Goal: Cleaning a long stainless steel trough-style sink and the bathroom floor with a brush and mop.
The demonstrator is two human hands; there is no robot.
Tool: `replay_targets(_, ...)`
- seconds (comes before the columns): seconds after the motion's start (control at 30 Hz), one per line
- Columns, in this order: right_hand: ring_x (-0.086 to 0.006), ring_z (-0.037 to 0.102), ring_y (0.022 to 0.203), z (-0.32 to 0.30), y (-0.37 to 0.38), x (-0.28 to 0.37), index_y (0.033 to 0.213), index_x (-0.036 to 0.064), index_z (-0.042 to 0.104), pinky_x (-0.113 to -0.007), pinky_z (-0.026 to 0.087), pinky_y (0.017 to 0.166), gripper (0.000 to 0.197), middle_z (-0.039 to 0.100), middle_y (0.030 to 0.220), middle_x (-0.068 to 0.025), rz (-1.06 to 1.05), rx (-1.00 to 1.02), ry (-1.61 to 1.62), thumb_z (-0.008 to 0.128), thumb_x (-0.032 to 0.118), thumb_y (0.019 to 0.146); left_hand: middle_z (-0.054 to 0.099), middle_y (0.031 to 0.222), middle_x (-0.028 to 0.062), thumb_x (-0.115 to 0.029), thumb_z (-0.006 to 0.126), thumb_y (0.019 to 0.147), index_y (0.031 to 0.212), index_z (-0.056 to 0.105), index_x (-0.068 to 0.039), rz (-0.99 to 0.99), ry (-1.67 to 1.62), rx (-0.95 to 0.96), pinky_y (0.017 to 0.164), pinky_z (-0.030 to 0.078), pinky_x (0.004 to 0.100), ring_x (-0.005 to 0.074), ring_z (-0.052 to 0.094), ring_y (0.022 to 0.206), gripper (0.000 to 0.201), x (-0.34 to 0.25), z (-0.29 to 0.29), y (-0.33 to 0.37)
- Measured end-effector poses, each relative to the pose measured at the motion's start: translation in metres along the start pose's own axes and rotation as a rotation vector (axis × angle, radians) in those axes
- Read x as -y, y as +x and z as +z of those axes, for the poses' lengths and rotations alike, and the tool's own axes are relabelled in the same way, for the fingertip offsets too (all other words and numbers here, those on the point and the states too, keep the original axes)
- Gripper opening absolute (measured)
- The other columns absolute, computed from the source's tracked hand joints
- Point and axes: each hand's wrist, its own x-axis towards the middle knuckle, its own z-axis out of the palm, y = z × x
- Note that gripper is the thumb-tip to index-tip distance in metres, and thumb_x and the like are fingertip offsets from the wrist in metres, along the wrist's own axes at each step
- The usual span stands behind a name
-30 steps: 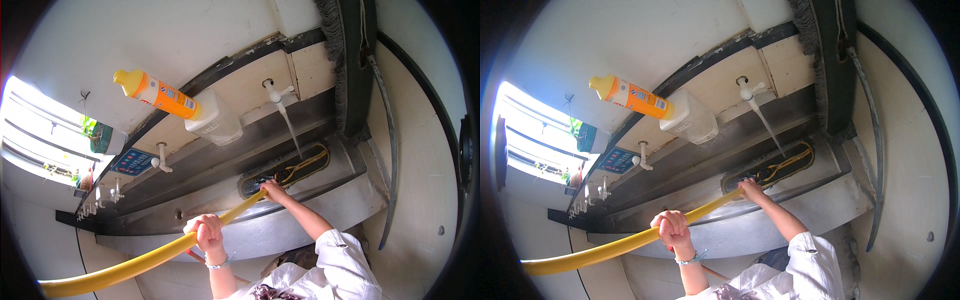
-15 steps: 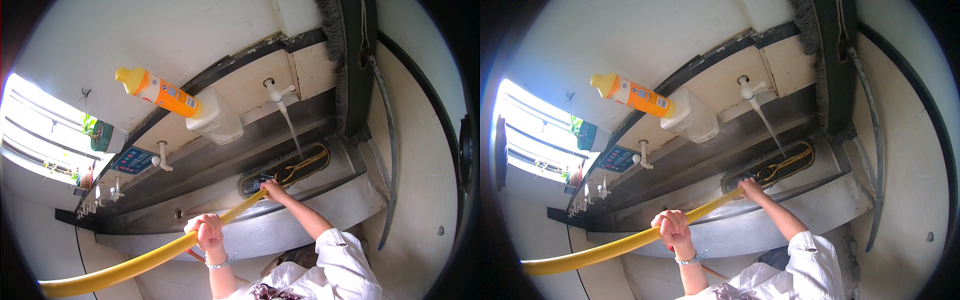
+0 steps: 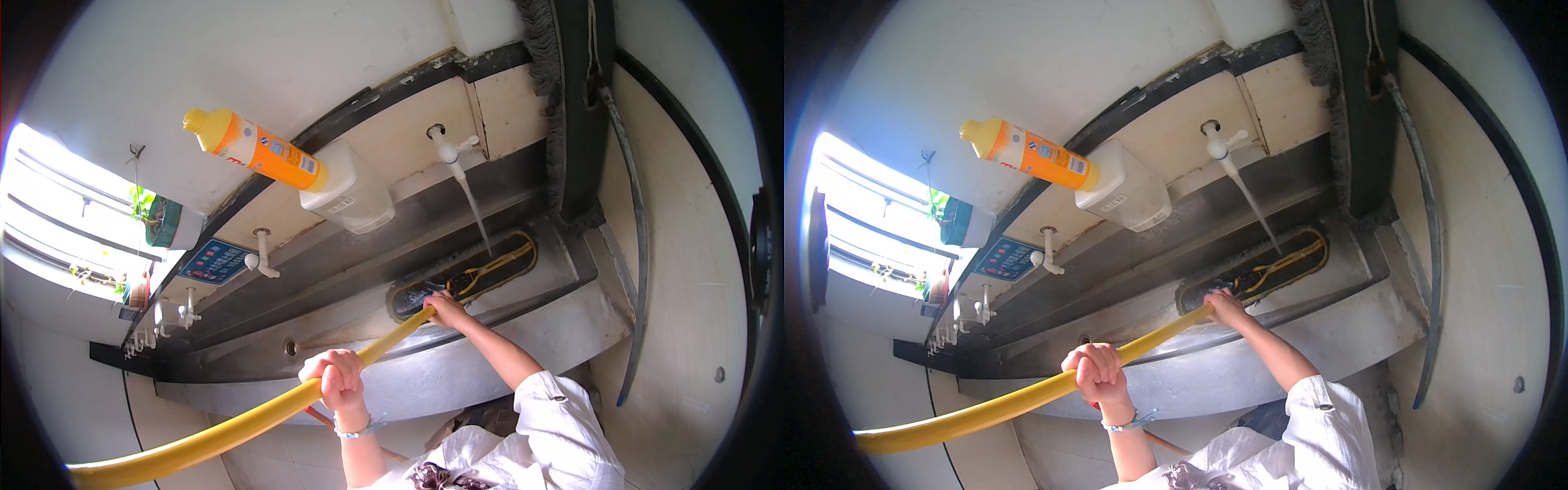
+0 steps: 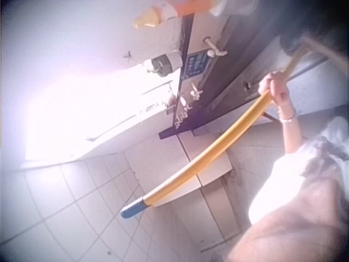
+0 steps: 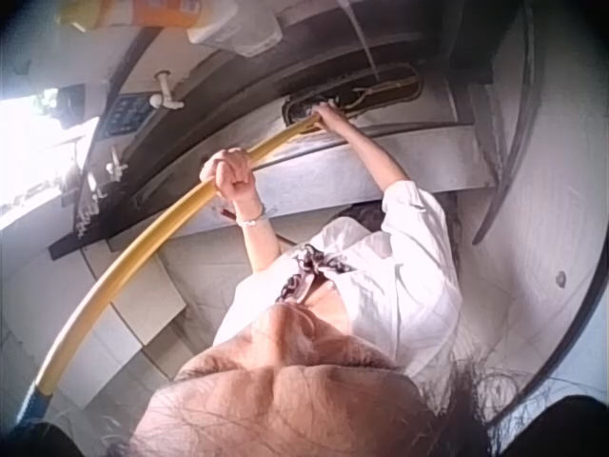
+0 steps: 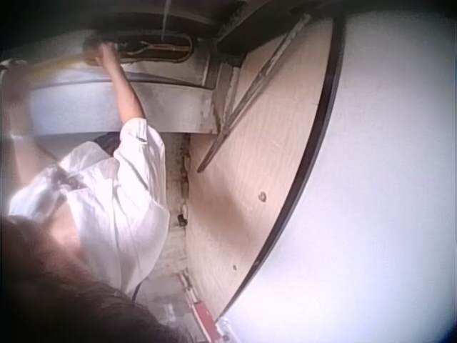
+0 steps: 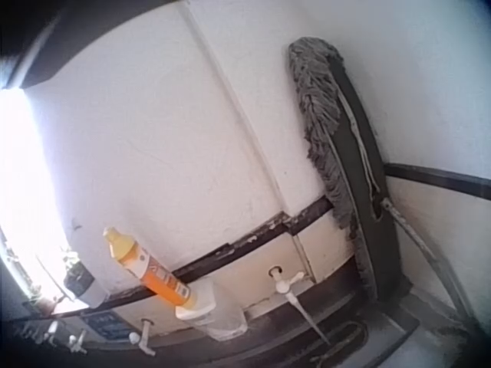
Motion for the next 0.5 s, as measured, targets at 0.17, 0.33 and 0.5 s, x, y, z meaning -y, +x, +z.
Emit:
replay_targets(0.17,-0.0279,0.047,0.101,0.0002,-0.0002,0.0004,0.086,0.0155,0.059,-0.040,0.044,0.084,0.019,0.056,0.097,-0.0072,0.021,0.012,-0.011,0.068,0.022,0.070,0.033,0.043,-0.0018,-0.005,0.037,0.079,0.051,0.028,-0.011,-0.001,0.001,0.002,0.031,0.023,0.0189,0.0049,0.025,0.033,0.030,-0.0008,0.0008,-0.0012)
replay_targets(0.33,-0.0280,0.047,0.101,0.0018,-0.0004,-0.0009,0.086,0.0155,0.060,-0.040,0.044,0.084,0.020,0.056,0.096,-0.0072,0.016,0.013,-0.010,0.068,0.022,0.070,0.033,0.042,-0.0019,-0.007,0.040,0.081,0.051,0.030,-0.011,-0.010,0.003,0.002,0.031,0.024,0.0191,0.0051,0.027,0.032,0.031,-0.0013,-0.0009,-0.0036)
replay_targets(0.5,-0.0285,0.048,0.100,0.0043,-0.0005,-0.0050,0.086,0.0151,0.060,-0.040,0.044,0.083,0.020,0.056,0.094,-0.0076,-0.013,-0.014,0.001,0.069,0.022,0.070,0.033,0.042,-0.0019,-0.008,0.041,0.082,0.051,0.031,-0.011,-0.003,-0.004,0.016,0.031,0.024,0.0193,0.0052,0.027,0.032,0.033,-0.0004,-0.0017,-0.0037)
